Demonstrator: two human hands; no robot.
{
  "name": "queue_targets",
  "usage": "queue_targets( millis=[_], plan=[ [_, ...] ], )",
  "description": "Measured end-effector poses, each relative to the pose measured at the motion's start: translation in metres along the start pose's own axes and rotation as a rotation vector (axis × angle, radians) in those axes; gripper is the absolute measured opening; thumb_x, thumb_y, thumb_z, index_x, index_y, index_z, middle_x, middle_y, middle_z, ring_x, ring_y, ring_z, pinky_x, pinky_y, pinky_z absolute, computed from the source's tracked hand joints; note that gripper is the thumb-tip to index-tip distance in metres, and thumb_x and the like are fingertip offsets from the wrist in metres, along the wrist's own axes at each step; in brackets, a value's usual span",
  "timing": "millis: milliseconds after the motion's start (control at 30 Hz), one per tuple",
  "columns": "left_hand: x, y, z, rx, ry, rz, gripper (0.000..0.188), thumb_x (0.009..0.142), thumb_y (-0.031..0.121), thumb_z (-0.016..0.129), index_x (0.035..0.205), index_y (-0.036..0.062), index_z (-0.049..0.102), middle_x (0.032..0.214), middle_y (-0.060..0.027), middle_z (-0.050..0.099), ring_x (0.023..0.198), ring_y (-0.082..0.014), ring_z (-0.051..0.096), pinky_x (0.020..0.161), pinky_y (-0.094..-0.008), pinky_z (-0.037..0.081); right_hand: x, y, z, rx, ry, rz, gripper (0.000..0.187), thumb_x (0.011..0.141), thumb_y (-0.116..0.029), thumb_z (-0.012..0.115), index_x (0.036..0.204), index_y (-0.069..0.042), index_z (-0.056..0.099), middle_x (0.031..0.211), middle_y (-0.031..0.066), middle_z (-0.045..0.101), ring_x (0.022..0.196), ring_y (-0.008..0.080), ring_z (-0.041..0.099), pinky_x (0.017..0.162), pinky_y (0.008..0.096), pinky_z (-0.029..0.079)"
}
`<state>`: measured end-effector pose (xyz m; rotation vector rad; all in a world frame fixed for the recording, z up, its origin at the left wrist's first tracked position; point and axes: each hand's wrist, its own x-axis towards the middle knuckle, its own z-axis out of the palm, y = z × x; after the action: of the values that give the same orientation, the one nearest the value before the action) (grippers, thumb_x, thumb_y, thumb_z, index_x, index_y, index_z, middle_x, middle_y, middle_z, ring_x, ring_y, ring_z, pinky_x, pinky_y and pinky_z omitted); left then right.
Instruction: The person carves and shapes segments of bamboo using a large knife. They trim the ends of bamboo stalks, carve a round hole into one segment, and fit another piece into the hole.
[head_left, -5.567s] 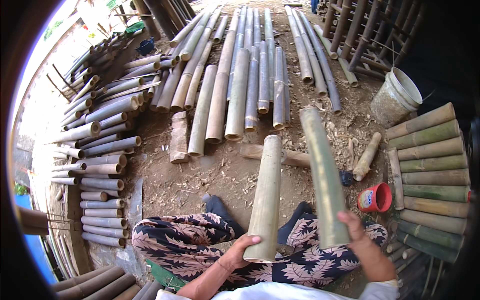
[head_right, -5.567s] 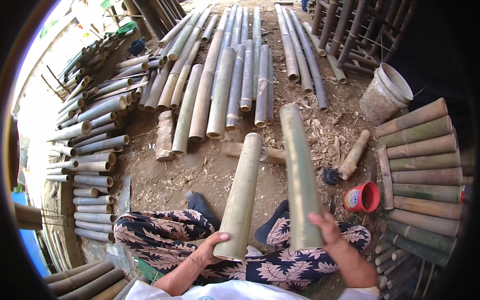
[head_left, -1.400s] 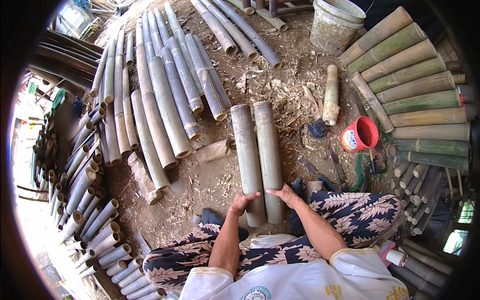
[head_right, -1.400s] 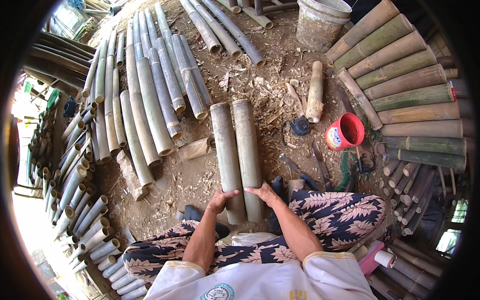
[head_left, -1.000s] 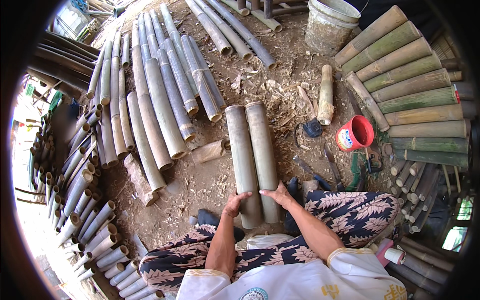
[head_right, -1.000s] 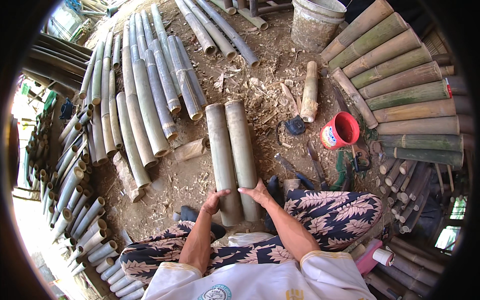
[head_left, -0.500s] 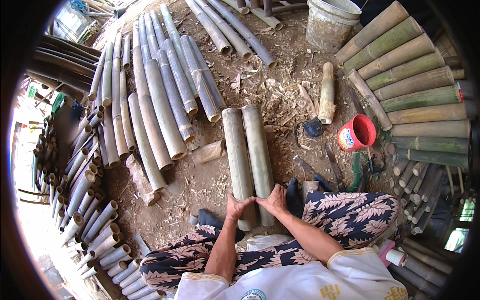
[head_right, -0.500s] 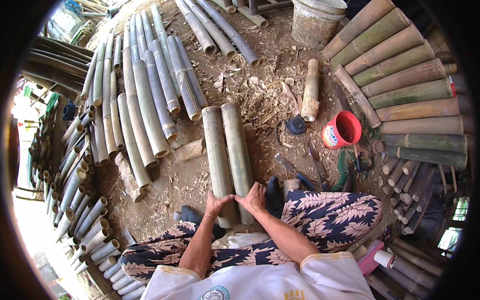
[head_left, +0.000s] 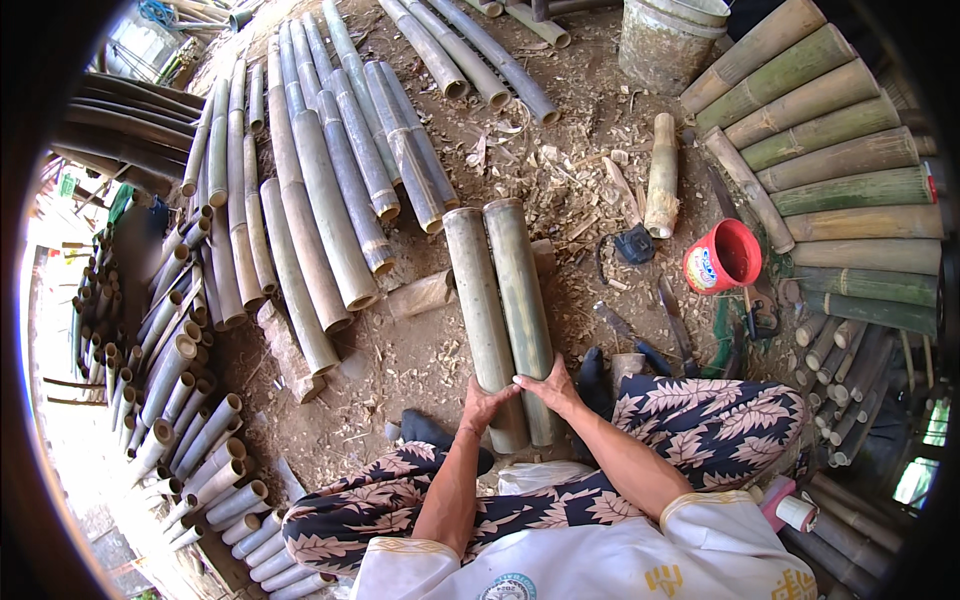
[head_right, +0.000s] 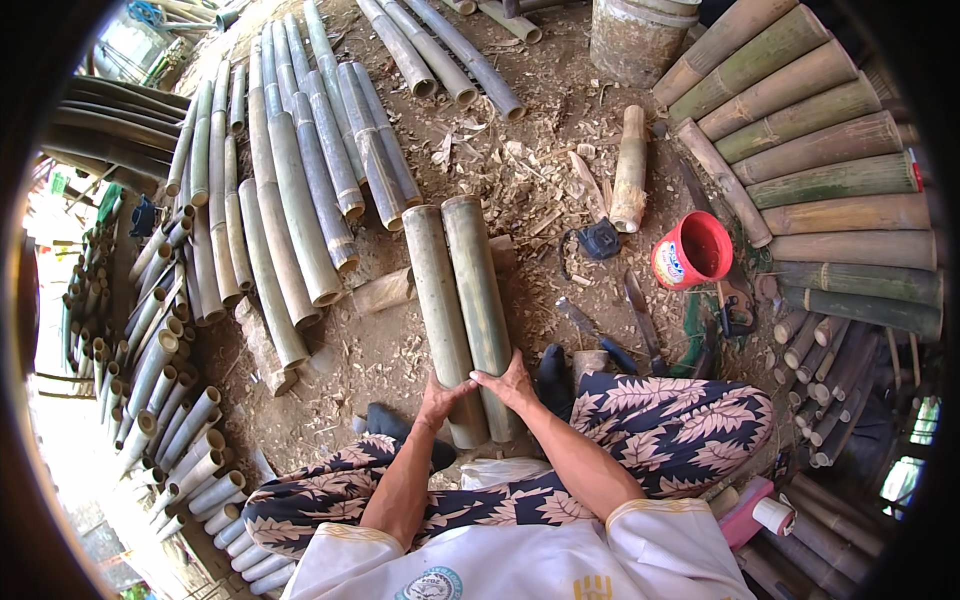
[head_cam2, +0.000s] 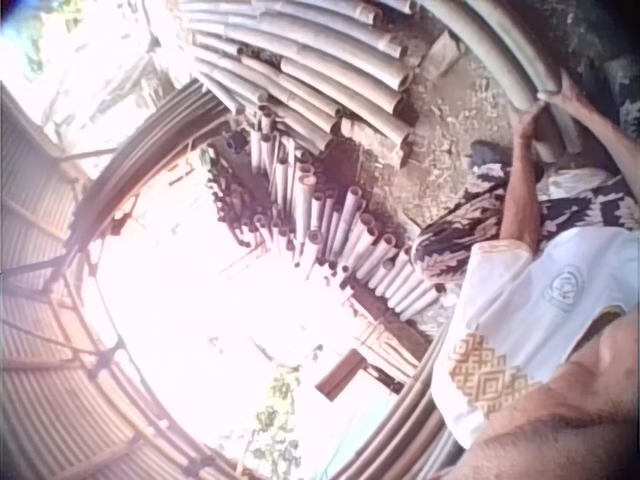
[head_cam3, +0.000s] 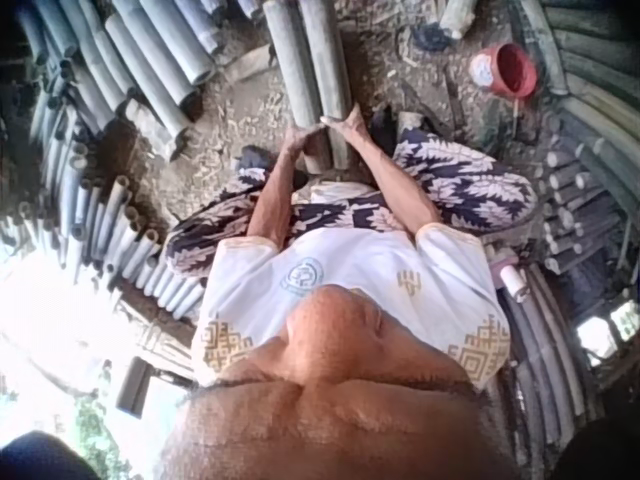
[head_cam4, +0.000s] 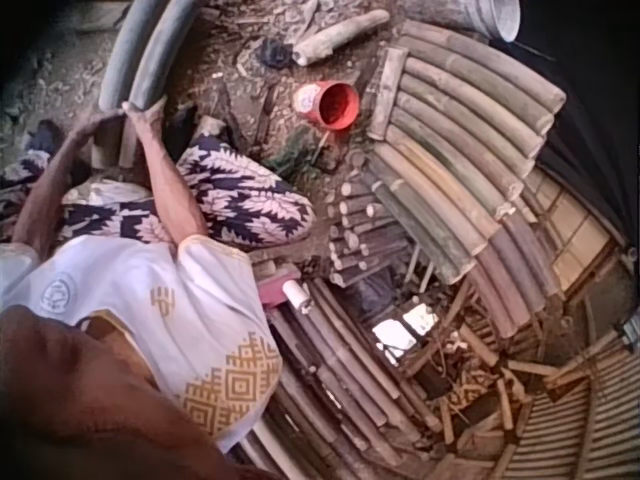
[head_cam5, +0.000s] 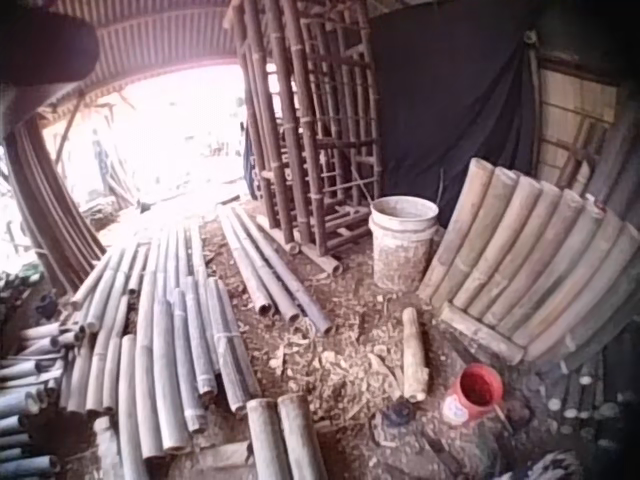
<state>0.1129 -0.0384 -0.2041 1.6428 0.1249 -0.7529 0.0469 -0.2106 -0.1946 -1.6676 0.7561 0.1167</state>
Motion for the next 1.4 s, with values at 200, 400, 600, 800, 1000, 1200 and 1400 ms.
queue_targets(
  millis=[200,400,600,800,1000,1200,1400],
  plan=[
    [-0.011,0.028,-0.001,0.031,0.039,-0.041,0.07,0.066,0.024,0.087,0.122,-0.0043,0.055,0.107,-0.015,0.069,0.094,-0.0227,0.067,0.084,-0.0353,0.055,-0.005,-0.001,0.003,-0.165,0.156,0.0,0.099,0.066,-0.044,0.086,0.135,0.005,0.035,0.127,0.0267,0.054,0.119,0.0381,0.054,0.101,0.0429,0.044],
    [-0.019,0.034,0.003,-0.023,0.106,0.098,0.07,0.064,0.028,0.085,0.118,-0.003,0.054,0.102,-0.0152,0.068,0.088,-0.0244,0.067,0.08,-0.0358,0.054,-0.008,-0.007,0.012,-0.312,0.226,0.054,0.097,0.066,-0.042,0.086,0.135,0.003,0.035,0.124,0.0262,0.054,0.118,0.0404,0.054,0.099,0.0439,0.044],
    [-0.019,0.035,0.02,0.025,0.223,0.083,0.073,0.062,0.033,0.086,0.117,-0.0029,0.055,0.101,-0.0168,0.068,0.092,-0.0277,0.067,0.084,-0.0391,0.053,0.008,-0.004,-0.009,-0.06,0.092,0.089,0.1,0.064,-0.041,0.088,0.135,0.005,0.037,0.127,0.0265,0.056,0.118,0.0367,0.056,0.102,0.0414,0.045],
    [-0.027,0.079,0.011,0.181,0.311,0.184,0.074,0.059,0.034,0.086,0.116,-0.002,0.054,0.105,-0.0175,0.065,0.096,-0.028,0.065,0.086,-0.0394,0.051,0.019,-0.06,-0.025,0.117,-0.005,-0.119,0.063,0.07,-0.033,0.085,0.117,-0.001,0.059,0.102,0.0159,0.069,0.095,0.0293,0.066,0.086,0.0388,0.051],
    [-0.044,0.185,-0.012,-0.005,0.309,0.609,0.093,0.06,0.034,0.09,0.131,-0.0012,0.043,0.118,-0.0161,0.058,0.108,-0.0258,0.059,0.093,-0.0397,0.05,0.016,-0.139,-0.035,0.299,-0.097,-0.653,0.099,0.067,-0.039,0.089,0.14,-0.001,0.032,0.128,0.017,0.054,0.116,0.0299,0.057,0.096,0.0422,0.049],
    [-0.063,0.295,-0.042,-0.207,-0.15,0.772,0.087,0.063,0.022,0.092,0.133,0.0005,0.044,0.119,-0.0122,0.063,0.109,-0.0222,0.062,0.096,-0.0383,0.051,0.055,-0.193,-0.046,-0.246,-0.116,-1.23,0.104,0.061,-0.038,0.093,0.141,-0.002,0.037,0.13,0.0191,0.055,0.116,0.0333,0.06,0.098,0.0411,0.052],
    [-0.111,0.239,-0.065,-0.186,-0.033,0.542,0.085,0.061,0.014,0.094,0.133,0.003,0.049,0.123,-0.0071,0.063,0.114,-0.0182,0.06,0.1,-0.0363,0.048,0.026,-0.198,-0.034,-0.501,-0.338,-1.028,0.096,0.062,-0.035,0.091,0.139,-0.006,0.042,0.13,0.0115,0.056,0.122,0.0274,0.055,0.103,0.0385,0.047]
  ],
)
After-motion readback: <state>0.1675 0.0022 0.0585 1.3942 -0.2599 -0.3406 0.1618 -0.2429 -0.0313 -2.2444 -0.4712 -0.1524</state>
